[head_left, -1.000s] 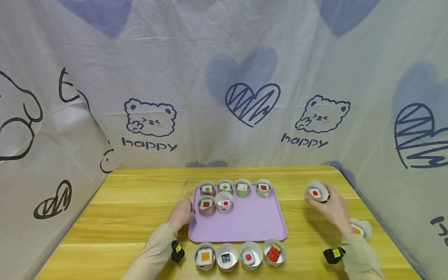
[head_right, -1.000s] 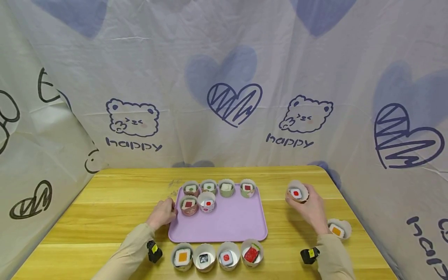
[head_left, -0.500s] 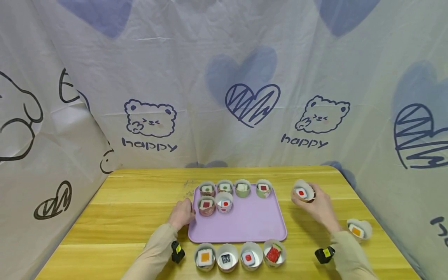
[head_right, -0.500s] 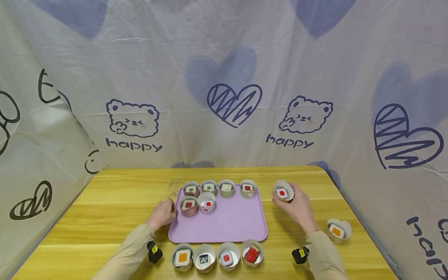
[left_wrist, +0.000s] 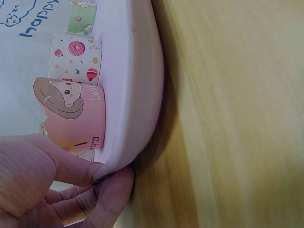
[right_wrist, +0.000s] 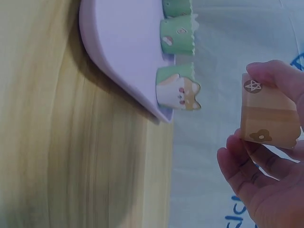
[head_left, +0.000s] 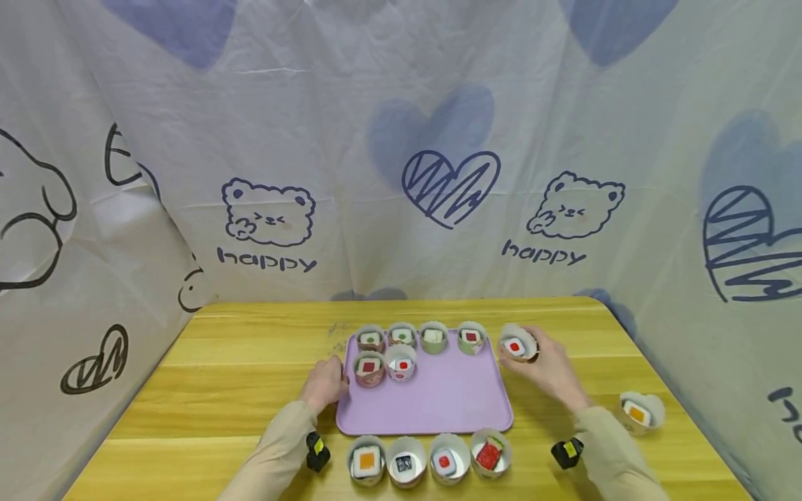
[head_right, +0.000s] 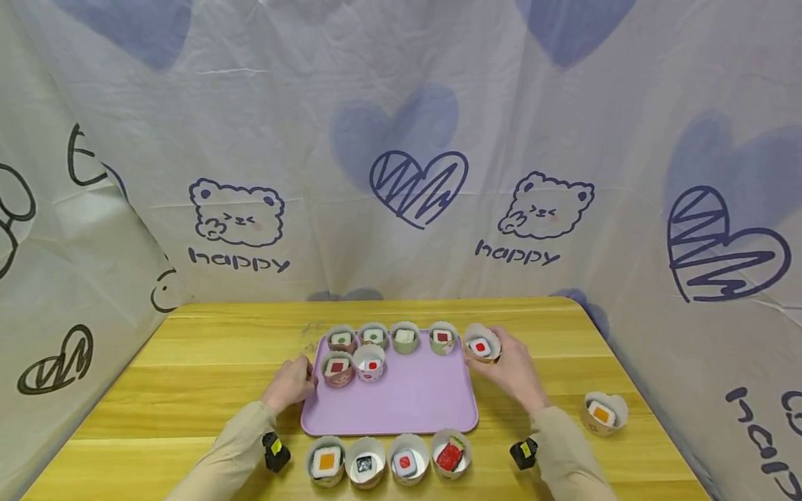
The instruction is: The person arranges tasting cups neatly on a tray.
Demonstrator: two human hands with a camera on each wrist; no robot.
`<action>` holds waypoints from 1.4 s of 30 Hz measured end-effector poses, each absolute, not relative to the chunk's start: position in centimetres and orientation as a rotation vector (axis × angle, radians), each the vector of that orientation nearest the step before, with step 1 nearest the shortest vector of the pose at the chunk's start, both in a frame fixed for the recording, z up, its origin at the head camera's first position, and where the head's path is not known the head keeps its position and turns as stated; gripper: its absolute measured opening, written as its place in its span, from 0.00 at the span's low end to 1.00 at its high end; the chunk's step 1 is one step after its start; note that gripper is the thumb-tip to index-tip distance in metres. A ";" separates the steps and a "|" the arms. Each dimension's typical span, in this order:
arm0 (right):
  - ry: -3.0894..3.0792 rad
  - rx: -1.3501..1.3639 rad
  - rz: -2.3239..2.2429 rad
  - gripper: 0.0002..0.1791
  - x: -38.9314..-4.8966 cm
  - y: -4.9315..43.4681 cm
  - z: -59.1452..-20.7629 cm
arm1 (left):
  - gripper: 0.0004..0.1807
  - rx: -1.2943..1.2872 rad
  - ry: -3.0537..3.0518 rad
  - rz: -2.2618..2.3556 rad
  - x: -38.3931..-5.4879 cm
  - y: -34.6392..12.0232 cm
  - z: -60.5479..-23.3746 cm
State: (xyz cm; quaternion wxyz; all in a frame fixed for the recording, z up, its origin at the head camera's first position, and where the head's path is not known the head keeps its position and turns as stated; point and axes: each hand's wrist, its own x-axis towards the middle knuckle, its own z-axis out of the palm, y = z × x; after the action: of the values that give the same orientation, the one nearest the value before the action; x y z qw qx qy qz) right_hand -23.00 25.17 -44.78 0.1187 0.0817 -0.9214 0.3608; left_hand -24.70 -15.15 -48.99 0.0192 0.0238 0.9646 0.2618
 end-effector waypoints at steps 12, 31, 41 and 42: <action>-2.742 0.354 1.019 0.34 -23.8 22.8 -45.0 | 0.07 0.068 3.004 0.822 -24.8 -15.1 -49.3; -2.814 0.601 0.917 0.36 -25.0 19.8 -44.6 | 0.08 0.089 3.019 0.819 -24.6 -15.2 -49.0; -2.841 0.711 0.876 0.34 -26.1 18.5 -44.6 | 0.07 0.082 3.012 0.820 -24.6 -15.2 -49.0; -2.848 0.711 0.872 0.34 -26.1 18.4 -44.6 | 0.07 0.081 3.011 0.819 -24.6 -15.2 -49.0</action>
State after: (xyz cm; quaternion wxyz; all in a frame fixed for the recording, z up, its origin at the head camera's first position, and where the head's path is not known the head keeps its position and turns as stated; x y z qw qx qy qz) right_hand -26.11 18.35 -44.57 0.0395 0.2321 -0.9293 0.2844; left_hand -24.60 -15.16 -49.03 0.0098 0.0260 0.9645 0.2625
